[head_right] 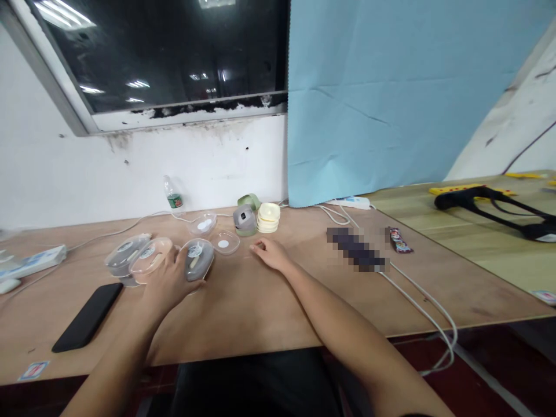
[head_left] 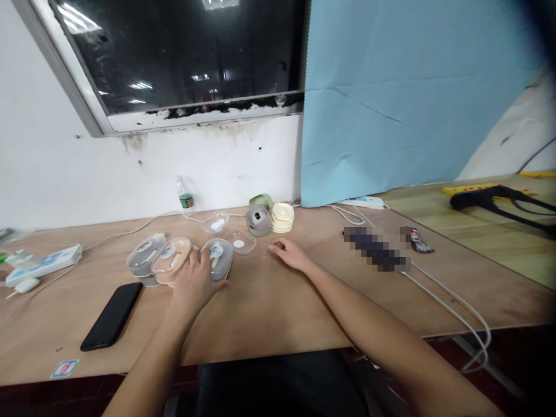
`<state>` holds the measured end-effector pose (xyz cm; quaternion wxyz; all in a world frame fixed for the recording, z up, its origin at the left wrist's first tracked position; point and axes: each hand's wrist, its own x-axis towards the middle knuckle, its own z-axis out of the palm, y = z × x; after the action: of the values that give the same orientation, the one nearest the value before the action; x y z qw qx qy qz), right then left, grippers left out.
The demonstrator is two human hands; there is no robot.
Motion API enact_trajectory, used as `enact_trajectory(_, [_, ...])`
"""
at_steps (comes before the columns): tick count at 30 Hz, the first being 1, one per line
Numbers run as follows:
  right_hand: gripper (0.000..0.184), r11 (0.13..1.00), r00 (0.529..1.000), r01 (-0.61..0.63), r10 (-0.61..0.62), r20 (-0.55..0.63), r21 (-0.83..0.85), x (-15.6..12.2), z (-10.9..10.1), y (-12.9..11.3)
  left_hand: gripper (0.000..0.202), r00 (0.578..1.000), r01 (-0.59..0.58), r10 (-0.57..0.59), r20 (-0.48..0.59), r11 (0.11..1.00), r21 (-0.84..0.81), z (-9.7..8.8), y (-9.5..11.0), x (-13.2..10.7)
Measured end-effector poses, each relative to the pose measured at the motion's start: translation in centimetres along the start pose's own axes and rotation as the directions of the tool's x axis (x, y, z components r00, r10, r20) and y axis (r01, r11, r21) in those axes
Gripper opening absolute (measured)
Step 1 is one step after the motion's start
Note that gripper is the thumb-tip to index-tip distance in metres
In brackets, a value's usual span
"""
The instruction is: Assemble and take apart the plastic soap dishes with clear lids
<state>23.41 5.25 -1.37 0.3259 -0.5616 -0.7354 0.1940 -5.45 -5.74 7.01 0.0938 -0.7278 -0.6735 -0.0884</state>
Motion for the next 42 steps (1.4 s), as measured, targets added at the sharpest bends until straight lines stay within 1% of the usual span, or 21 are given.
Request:
enact_trajectory(3, [0.036, 1.000, 1.000, 0.016, -0.016, -0.008, 0.001, 0.1, 0.3, 0.5, 0.086, 0.999, 0.012, -0.009, -0.046, 0.998, 0.067, -0.1, 0.0, 0.1])
enact_trajectory(5, [0.035, 1.000, 0.999, 0.017, -0.017, -0.036, 0.015, 0.4, 0.3, 1.0, 0.081, 0.996, 0.031, -0.022, -0.083, 0.993, 0.117, -0.1, 0.1, 0.2])
enact_trajectory(7, [0.035, 1.000, 0.997, -0.009, 0.012, -0.081, 0.028, 0.9, 0.3, 1.8, 0.081, 0.994, 0.043, -0.029, -0.108, 0.990, 0.131, -0.1, 0.0, 0.2])
enact_trajectory(9, [0.033, 0.997, 0.987, -0.063, 0.068, -0.143, 0.039, 1.7, 0.0, 2.7, 0.085, 0.991, 0.054, -0.039, -0.127, 0.992, 0.116, -0.1, 0.0, 0.1])
enact_trajectory(12, [0.030, 0.987, 0.951, -0.144, 0.156, -0.265, 0.064, 3.0, -0.7, 4.1, 0.095, 0.986, 0.070, -0.058, -0.156, 0.995, 0.075, -0.3, 0.5, 0.0])
enact_trajectory(14, [0.034, 0.982, 0.916, -0.175, 0.187, -0.355, 0.067, 3.8, -1.3, 4.7, 0.100, 0.985, 0.037, -0.029, -0.171, 0.998, 0.043, -0.5, 1.6, -0.1])
enact_trajectory(16, [0.041, 0.981, 0.889, -0.189, 0.189, -0.416, 0.042, 4.4, -1.7, 5.0, 0.100, 0.986, -0.065, 0.063, -0.152, 0.998, -0.004, -0.6, 3.4, -0.2])
enact_trajectory(17, [0.044, 0.982, 0.883, -0.187, 0.178, -0.433, 0.023, 4.7, -1.9, 5.1, 0.098, 0.984, -0.136, 0.130, -0.124, 0.990, -0.038, -0.5, 4.5, -0.1])
enact_trajectory(18, [0.047, 0.984, 0.884, -0.178, 0.161, -0.440, 0.002, 4.9, -2.0, 5.2, 0.095, 0.968, -0.239, 0.231, -0.097, 0.968, -0.075, -0.1, 5.7, 0.0])
enact_trajectory(19, [0.049, 0.986, 0.889, -0.163, 0.139, -0.436, -0.017, 5.2, -1.9, 5.2, 0.091, 0.942, -0.334, 0.326, -0.081, 0.936, -0.115, 0.4, 6.9, 0.2])
enact_trajectory(20, [0.052, 0.990, 0.900, -0.141, 0.115, -0.421, -0.031, 5.4, -1.9, 5.3, 0.088, 0.906, -0.424, 0.420, -0.061, 0.893, -0.148, 1.1, 8.0, 0.4])
enact_trajectory(21, [0.054, 0.993, 0.914, -0.114, 0.089, -0.395, -0.040, 5.7, -1.7, 5.3, 0.086, 0.876, -0.480, 0.479, -0.054, 0.860, -0.170, 2.1, 9.0, 0.7])
enact_trajectory(22, [0.057, 0.995, 0.930, -0.086, 0.064, -0.361, -0.045, 5.9, -1.6, 5.4, 0.085, 0.857, -0.513, 0.514, -0.048, 0.839, -0.180, 3.1, 9.9, 1.0])
enact_trajectory(25, [0.057, 0.998, 0.961, -0.044, 0.028, -0.275, -0.052, 6.3, -1.2, 5.8, 0.081, 0.854, -0.515, 0.519, -0.042, 0.830, -0.216, 6.1, 11.4, 1.8])
enact_trajectory(28, [0.048, 0.995, 0.964, -0.057, 0.033, -0.264, -0.086, 6.2, -1.2, 6.1, 0.073, 0.856, -0.496, 0.517, -0.014, 0.813, -0.304, 7.7, 11.4, 2.1])
enact_trajectory(30, [0.040, 0.993, 0.963, -0.064, 0.035, -0.268, -0.102, 6.0, -1.2, 6.2, 0.071, 0.850, -0.488, 0.527, 0.012, 0.795, -0.360, 8.0, 11.0, 2.1])
enact_trajectory(33, [0.030, 0.990, 0.957, -0.086, 0.050, -0.286, -0.115, 5.7, -1.3, 6.0, 0.070, 0.842, -0.472, 0.538, 0.051, 0.777, -0.416, 7.9, 10.3, 2.1])
enact_trajectory(36, [0.027, 0.985, 0.936, -0.128, 0.081, -0.344, -0.116, 5.3, -1.6, 5.3, 0.072, 0.827, -0.472, 0.558, 0.075, 0.760, -0.447, 7.7, 9.8, 2.2])
enact_trajectory(38, [0.027, 0.980, 0.915, -0.133, 0.065, -0.398, -0.145, 4.8, -1.9, 4.4, 0.076, 0.825, -0.463, 0.559, 0.076, 0.747, -0.477, 7.8, 9.6, 2.2])
enact_trajectory(40, [0.027, 0.971, 0.904, -0.117, 0.016, -0.427, -0.211, 3.8, -2.1, 3.2, 0.081, 0.845, -0.420, 0.530, 0.067, 0.737, -0.530, 7.9, 9.6, 2.4])
enact_trajectory(42, [0.030, 0.954, 0.915, -0.081, -0.044, -0.400, -0.288, 2.3, -2.0, 1.6, 0.083, 0.886, -0.346, 0.462, 0.038, 0.713, -0.610, 8.1, 9.6, 2.6])
